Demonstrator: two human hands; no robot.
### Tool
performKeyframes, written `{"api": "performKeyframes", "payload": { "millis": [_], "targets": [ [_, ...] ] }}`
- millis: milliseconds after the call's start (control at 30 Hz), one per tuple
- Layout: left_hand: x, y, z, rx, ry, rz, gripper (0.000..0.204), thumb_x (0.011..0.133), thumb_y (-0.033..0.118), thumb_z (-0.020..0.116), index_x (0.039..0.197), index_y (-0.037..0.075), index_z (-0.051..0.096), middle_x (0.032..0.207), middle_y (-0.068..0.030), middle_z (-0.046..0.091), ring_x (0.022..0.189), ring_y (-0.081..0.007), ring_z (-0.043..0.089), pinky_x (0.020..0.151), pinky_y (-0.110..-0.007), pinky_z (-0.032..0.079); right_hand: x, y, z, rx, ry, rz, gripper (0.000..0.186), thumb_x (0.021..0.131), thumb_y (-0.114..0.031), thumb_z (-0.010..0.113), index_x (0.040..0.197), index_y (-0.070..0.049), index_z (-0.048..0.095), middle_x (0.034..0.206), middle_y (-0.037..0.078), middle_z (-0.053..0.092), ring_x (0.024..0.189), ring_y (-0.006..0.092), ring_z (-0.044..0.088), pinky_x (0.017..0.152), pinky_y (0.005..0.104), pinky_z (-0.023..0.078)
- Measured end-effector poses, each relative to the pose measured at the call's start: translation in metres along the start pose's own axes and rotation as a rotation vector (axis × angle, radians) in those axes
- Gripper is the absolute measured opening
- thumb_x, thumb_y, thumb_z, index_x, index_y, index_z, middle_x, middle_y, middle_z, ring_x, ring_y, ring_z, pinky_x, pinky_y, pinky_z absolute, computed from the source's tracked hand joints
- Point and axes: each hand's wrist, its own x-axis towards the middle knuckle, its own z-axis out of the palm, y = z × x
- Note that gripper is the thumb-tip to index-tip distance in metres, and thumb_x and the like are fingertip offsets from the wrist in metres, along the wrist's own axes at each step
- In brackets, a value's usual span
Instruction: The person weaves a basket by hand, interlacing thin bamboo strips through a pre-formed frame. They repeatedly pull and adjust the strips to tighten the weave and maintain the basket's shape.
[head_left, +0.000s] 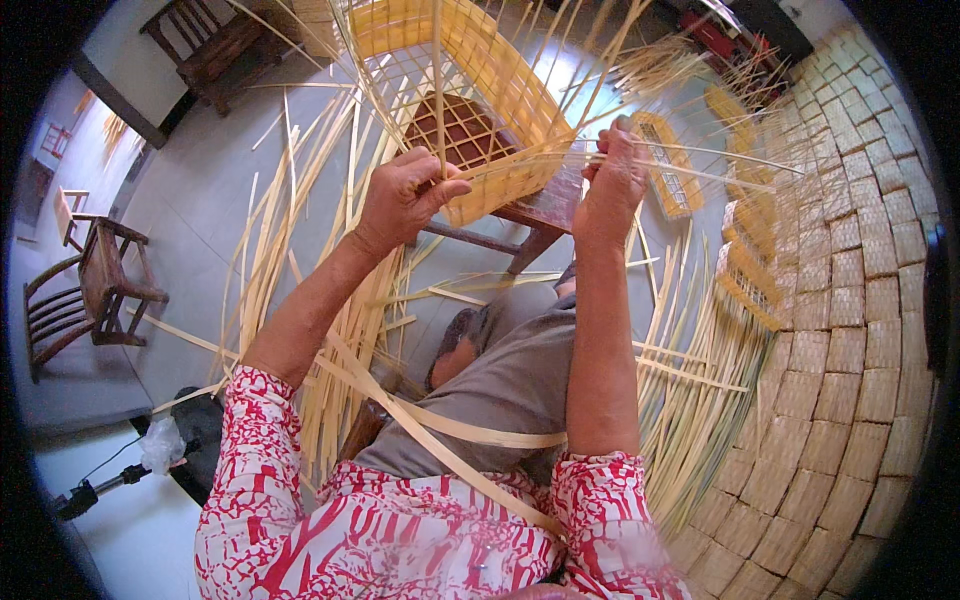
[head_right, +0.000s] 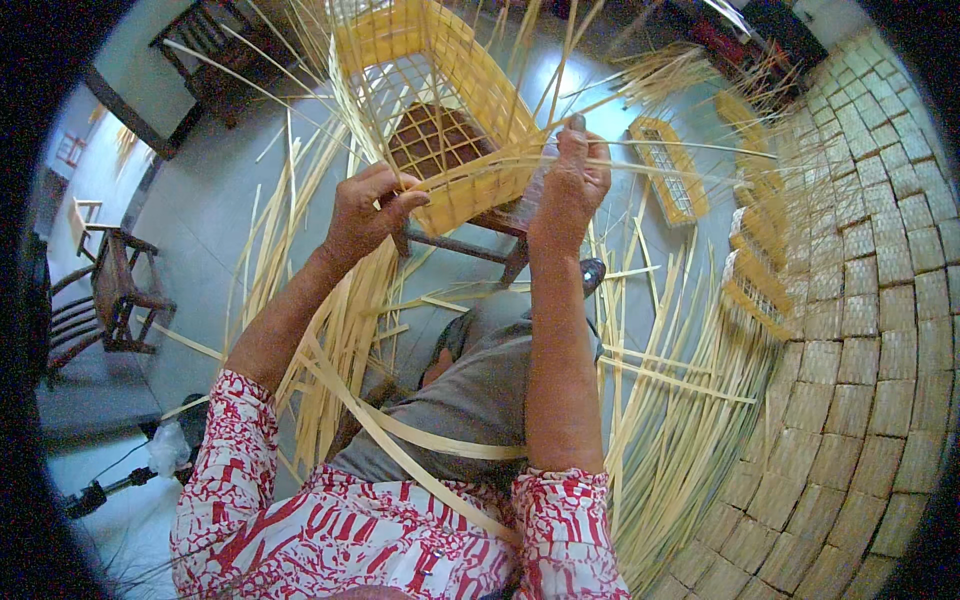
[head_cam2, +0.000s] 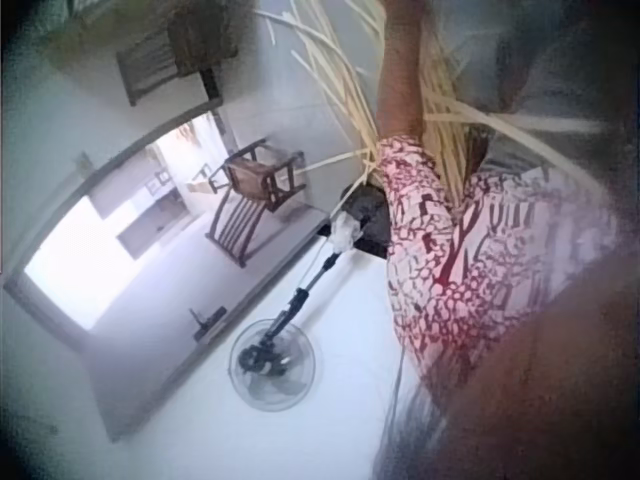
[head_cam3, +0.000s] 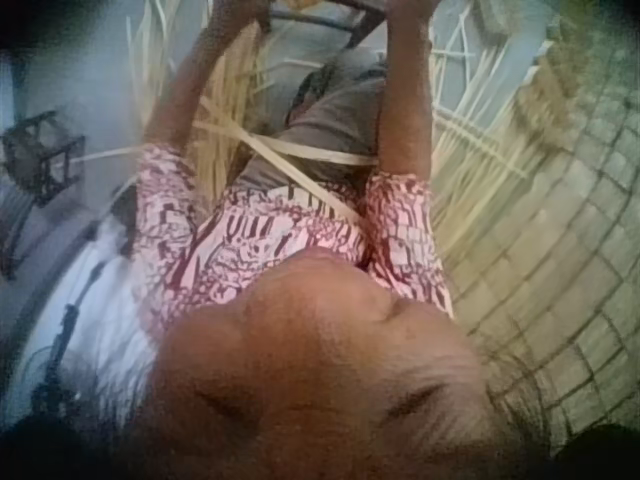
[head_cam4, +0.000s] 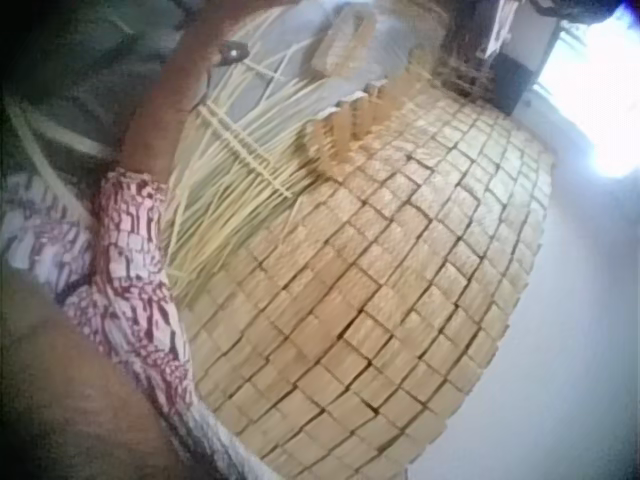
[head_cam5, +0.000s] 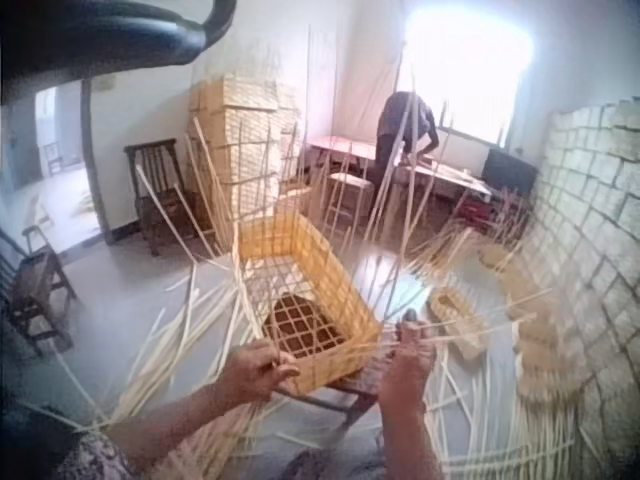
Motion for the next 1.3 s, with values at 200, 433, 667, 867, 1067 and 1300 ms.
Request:
{"api": "performKeyframes", "payload": {
  "millis": [200, 433, 667, 867, 1067, 1300],
  "targets": [
    [0.015, -0.004, -0.008, 0.008, -0.13, 0.07, 0.019, 0.081, 0.02, 0.082, 0.081, 0.004, 0.072, 0.067, -0.0057, 0.061, 0.062, -0.0158, 0.061, 0.057, -0.031, 0.048, -0.01, -0.001, -0.001, -0.054, -0.218, 0.009, 0.042, 0.092, -0.041, 0.072, 0.111, -0.006, 0.057, 0.089, -0.003, 0.053, 0.079, 0.0046, 0.047, 0.07, 0.0197, 0.039],
    [0.038, -0.044, -0.048, -0.179, -0.386, -0.066, 0.021, 0.088, 0.018, 0.077, 0.078, 0.004, 0.067, 0.066, 0.0015, 0.061, 0.057, -0.0057, 0.056, 0.05, -0.024, 0.044, -0.02, 0.012, -0.03, 0.04, -0.352, 0.264, 0.061, 0.089, -0.053, 0.07, 0.128, -0.007, 0.058, 0.101, -0.001, 0.056, 0.089, 0.0091, 0.053, 0.08, 0.0259, 0.043],
    [0.029, -0.06, -0.108, -0.218, -0.474, -0.304, 0.021, 0.085, 0.021, 0.081, 0.085, 0.003, 0.069, 0.067, 0.0, 0.063, 0.056, -0.0066, 0.057, 0.051, -0.023, 0.047, -0.023, 0.054, -0.021, 0.121, -0.264, 0.653, 0.02, 0.092, -0.018, 0.073, 0.109, -0.011, 0.068, 0.096, -0.001, 0.069, 0.079, 0.0098, 0.061, 0.071, 0.0269, 0.049],
    [0.022, -0.072, -0.115, -0.241, -0.461, -0.275, 0.021, 0.086, 0.022, 0.08, 0.085, 0.004, 0.07, 0.067, 0.0009, 0.063, 0.056, -0.0056, 0.056, 0.052, -0.022, 0.046, -0.038, 0.059, -0.015, 0.145, -0.303, 0.433, 0.015, 0.094, -0.014, 0.07, 0.108, -0.007, 0.069, 0.096, 0.003, 0.07, 0.084, 0.0132, 0.066, 0.075, 0.027, 0.055],
    [0.01, -0.061, -0.108, -0.24, -0.418, -0.323, 0.018, 0.085, 0.019, 0.08, 0.08, 0.004, 0.071, 0.066, 0.0025, 0.061, 0.058, -0.0035, 0.054, 0.052, -0.022, 0.042, -0.051, 0.059, -0.029, 0.127, -0.265, 0.351, 0.015, 0.093, -0.011, 0.07, 0.105, -0.002, 0.068, 0.099, 0.007, 0.07, 0.092, 0.0157, 0.067, 0.088, 0.0302, 0.058],
    [0.01, -0.077, -0.094, -0.259, -0.297, -0.138, 0.011, 0.082, 0.008, 0.074, 0.091, 0.003, 0.071, 0.072, 0.0037, 0.06, 0.061, -0.0017, 0.05, 0.056, -0.023, 0.043, -0.052, 0.065, -0.037, 0.258, -0.21, 0.432, 0.015, 0.093, -0.01, 0.069, 0.104, 0.001, 0.069, 0.102, 0.01, 0.07, 0.094, 0.0168, 0.068, 0.087, 0.0291, 0.059]
  ]
}}
